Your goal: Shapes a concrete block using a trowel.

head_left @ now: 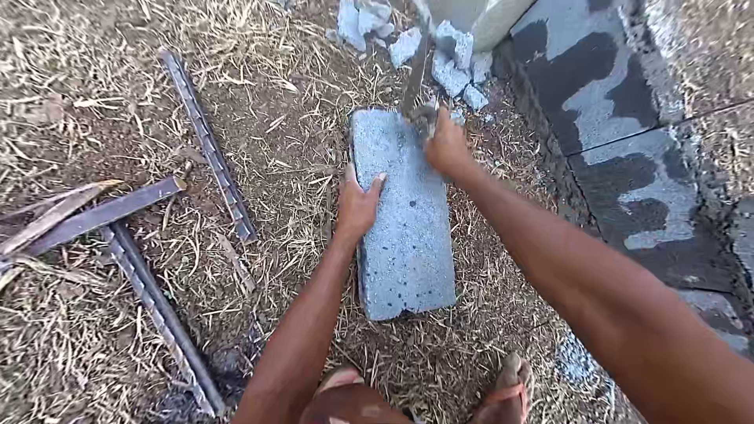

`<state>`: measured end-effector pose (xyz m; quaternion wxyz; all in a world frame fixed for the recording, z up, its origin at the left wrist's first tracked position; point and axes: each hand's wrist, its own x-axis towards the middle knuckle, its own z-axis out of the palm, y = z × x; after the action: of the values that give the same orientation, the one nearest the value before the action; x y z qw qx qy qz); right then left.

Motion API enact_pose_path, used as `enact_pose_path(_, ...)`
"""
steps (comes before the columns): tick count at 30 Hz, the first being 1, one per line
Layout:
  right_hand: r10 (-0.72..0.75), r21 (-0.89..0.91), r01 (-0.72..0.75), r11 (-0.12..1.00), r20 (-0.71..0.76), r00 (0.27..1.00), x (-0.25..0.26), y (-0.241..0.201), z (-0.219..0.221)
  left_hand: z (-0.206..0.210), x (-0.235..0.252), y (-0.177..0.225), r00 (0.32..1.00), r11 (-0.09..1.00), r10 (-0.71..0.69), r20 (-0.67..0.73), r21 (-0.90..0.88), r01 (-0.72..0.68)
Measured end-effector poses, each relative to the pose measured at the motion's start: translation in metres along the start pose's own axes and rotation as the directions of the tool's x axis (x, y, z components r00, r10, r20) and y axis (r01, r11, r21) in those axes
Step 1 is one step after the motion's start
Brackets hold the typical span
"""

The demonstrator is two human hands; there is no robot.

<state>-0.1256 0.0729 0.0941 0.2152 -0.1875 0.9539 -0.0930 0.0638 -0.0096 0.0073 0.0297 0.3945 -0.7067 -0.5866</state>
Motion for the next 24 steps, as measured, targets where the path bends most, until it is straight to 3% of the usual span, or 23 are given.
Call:
enact_pose_path(4,-0.067,-0.058,0.072,0.996,0.083,0.994,0.005,0.002,-0.02,-0.002,-0.007,0.0,1.0,1.0,-0.013,0.028,0.027,0.012)
enact_pose_path(7,-0.046,-0.012,0.047,0.999,0.076,0.996,0.017,0.003,-0.024,0.0,-0.002,-0.002,0.999,0.999,-0.033,0.037,-0.003,0.034)
enact_pose_path(10,-0.013,0.057,0.011,0.998,0.037,0.999,-0.013,0.014,0.002,0.002,-0.007,-0.002,0.999,1.0,-0.018,0.038,0.009,0.017)
enact_pose_path(13,0.004,-0.021,-0.002,1.0,0.117,0.993,-0.046,0.023,0.004,0.001,-0.007,-0.002,0.999,0.999,-0.021,0.03,0.03,0.02)
enact_pose_path(15,-0.002,-0.059,0.011,0.998,0.148,0.989,-0.038,0.022,-0.01,0.002,-0.005,0.0,0.999,0.999,-0.03,0.026,0.022,0.029)
enact_pose_path(19,-0.031,-0.018,0.032,0.999,0.047,0.998,0.003,0.006,-0.014,0.003,0.0,-0.004,0.999,0.999,-0.039,0.023,-0.011,0.04)
enact_pose_path(24,0.001,0.004,-0.001,1.0,0.081,0.997,-0.055,0.026,0.008,-0.002,-0.007,0.002,0.999,1.0,-0.018,0.029,0.011,0.018)
